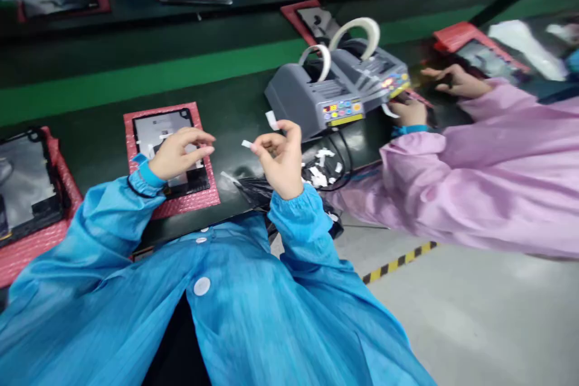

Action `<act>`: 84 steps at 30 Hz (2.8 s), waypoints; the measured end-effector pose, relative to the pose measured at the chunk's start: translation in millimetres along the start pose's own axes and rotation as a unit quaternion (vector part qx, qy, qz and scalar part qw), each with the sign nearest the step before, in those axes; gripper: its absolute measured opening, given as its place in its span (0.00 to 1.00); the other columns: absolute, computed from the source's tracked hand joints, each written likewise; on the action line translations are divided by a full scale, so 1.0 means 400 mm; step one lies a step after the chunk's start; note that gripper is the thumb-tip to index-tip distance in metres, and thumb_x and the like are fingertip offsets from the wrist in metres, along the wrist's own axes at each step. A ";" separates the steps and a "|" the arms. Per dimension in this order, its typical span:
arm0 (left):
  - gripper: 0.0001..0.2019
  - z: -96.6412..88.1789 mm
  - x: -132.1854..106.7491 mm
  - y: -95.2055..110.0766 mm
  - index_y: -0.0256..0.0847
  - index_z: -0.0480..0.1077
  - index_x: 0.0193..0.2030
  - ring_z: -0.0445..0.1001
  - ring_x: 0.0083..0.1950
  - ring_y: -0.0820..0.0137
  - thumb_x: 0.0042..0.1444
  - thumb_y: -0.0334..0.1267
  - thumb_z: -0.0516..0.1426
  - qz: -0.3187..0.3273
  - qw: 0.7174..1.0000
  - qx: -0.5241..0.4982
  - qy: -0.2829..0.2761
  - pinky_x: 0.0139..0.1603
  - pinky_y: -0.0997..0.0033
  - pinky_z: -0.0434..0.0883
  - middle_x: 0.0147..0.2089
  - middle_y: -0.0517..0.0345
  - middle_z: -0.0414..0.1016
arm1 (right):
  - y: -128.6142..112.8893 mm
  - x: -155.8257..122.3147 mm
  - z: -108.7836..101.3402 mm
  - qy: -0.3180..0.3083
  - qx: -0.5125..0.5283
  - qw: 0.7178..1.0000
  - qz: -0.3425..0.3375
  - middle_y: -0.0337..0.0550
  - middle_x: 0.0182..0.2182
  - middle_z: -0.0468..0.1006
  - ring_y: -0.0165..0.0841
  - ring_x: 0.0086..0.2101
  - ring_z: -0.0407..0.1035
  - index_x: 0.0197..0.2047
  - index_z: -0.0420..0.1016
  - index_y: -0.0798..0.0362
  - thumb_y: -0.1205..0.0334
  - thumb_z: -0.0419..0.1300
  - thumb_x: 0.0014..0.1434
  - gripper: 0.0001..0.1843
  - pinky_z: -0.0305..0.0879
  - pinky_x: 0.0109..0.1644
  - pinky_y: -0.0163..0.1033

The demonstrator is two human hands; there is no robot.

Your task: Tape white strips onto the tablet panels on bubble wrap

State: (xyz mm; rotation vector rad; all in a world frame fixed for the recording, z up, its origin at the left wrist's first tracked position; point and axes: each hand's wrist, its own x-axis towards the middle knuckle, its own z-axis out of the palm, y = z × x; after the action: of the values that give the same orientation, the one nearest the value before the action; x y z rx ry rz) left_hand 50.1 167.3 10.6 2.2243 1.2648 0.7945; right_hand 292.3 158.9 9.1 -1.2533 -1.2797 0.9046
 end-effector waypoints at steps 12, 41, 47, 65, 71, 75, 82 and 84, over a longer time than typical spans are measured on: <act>0.13 -0.014 -0.064 -0.058 0.39 0.71 0.31 0.71 0.33 0.71 0.61 0.45 0.58 -0.132 0.984 -0.110 0.045 0.36 0.72 0.68 0.31 0.59 0.76 | 0.014 0.017 0.186 -0.199 0.050 0.977 0.060 0.30 0.29 0.74 0.29 0.31 0.74 0.42 0.57 0.46 0.47 0.74 0.42 0.33 0.72 0.37 0.37; 0.08 0.031 -0.022 -0.026 0.38 0.75 0.33 0.62 0.61 0.48 0.61 0.37 0.57 -0.355 0.926 0.127 -0.018 0.58 0.49 0.62 0.53 0.44 0.71 | 0.115 0.058 0.302 -0.196 -0.179 0.961 0.078 0.32 0.23 0.73 0.36 0.28 0.73 0.49 0.55 0.51 0.72 0.58 0.47 0.26 0.68 0.39 0.42; 0.08 0.036 -0.021 -0.022 0.37 0.74 0.32 0.63 0.61 0.47 0.60 0.35 0.57 -0.348 0.927 0.134 -0.024 0.59 0.47 0.62 0.51 0.43 0.72 | 0.107 0.075 0.306 -0.217 -0.228 0.946 0.081 0.32 0.23 0.71 0.38 0.31 0.72 0.46 0.57 0.51 0.74 0.60 0.44 0.27 0.66 0.42 0.43; 0.07 -0.019 -0.008 -0.114 0.39 0.73 0.33 0.68 0.46 0.63 0.60 0.37 0.57 -0.227 0.973 0.035 0.000 0.54 0.59 0.61 0.38 0.55 0.73 | 0.018 0.078 0.257 -0.355 -0.105 0.926 0.076 0.33 0.25 0.68 0.27 0.28 0.62 0.32 0.69 0.53 0.73 0.61 0.49 0.08 0.60 0.36 0.35; 0.08 -0.011 -0.006 -0.101 0.38 0.73 0.33 0.69 0.43 0.64 0.62 0.36 0.55 -0.280 0.959 0.033 -0.010 0.48 0.62 0.63 0.39 0.53 0.75 | 0.045 0.094 0.264 -0.298 -0.150 0.941 0.054 0.37 0.25 0.71 0.29 0.29 0.62 0.29 0.71 0.54 0.64 0.63 0.55 0.06 0.60 0.38 0.36; 0.09 0.004 -0.004 -0.082 0.39 0.73 0.34 0.69 0.51 0.59 0.64 0.37 0.54 -0.312 0.947 0.078 -0.019 0.53 0.59 0.63 0.43 0.50 0.76 | 0.074 0.097 0.287 -0.301 -0.223 0.927 0.007 0.39 0.26 0.70 0.32 0.32 0.64 0.27 0.70 0.53 0.67 0.60 0.56 0.06 0.61 0.43 0.39; 0.10 0.027 -0.001 -0.057 0.39 0.74 0.37 0.63 0.62 0.52 0.66 0.39 0.53 -0.342 0.926 0.160 -0.027 0.60 0.53 0.59 0.52 0.45 0.74 | 0.135 0.093 0.312 -0.259 -0.321 0.908 -0.069 0.46 0.32 0.70 0.40 0.41 0.64 0.27 0.72 0.52 0.68 0.58 0.56 0.07 0.60 0.56 0.50; 0.10 0.029 -0.001 -0.058 0.38 0.74 0.38 0.63 0.62 0.51 0.66 0.39 0.53 -0.339 0.925 0.169 -0.034 0.60 0.53 0.59 0.52 0.44 0.73 | 0.138 0.092 0.316 -0.257 -0.338 0.903 -0.067 0.47 0.32 0.70 0.41 0.42 0.64 0.27 0.73 0.53 0.68 0.58 0.56 0.07 0.60 0.56 0.51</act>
State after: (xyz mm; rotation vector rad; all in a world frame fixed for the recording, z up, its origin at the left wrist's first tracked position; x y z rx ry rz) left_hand 43.6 176.6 -12.8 1.8006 2.0793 0.2369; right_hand 182.2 223.2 -55.1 -1.4679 -2.2076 0.7305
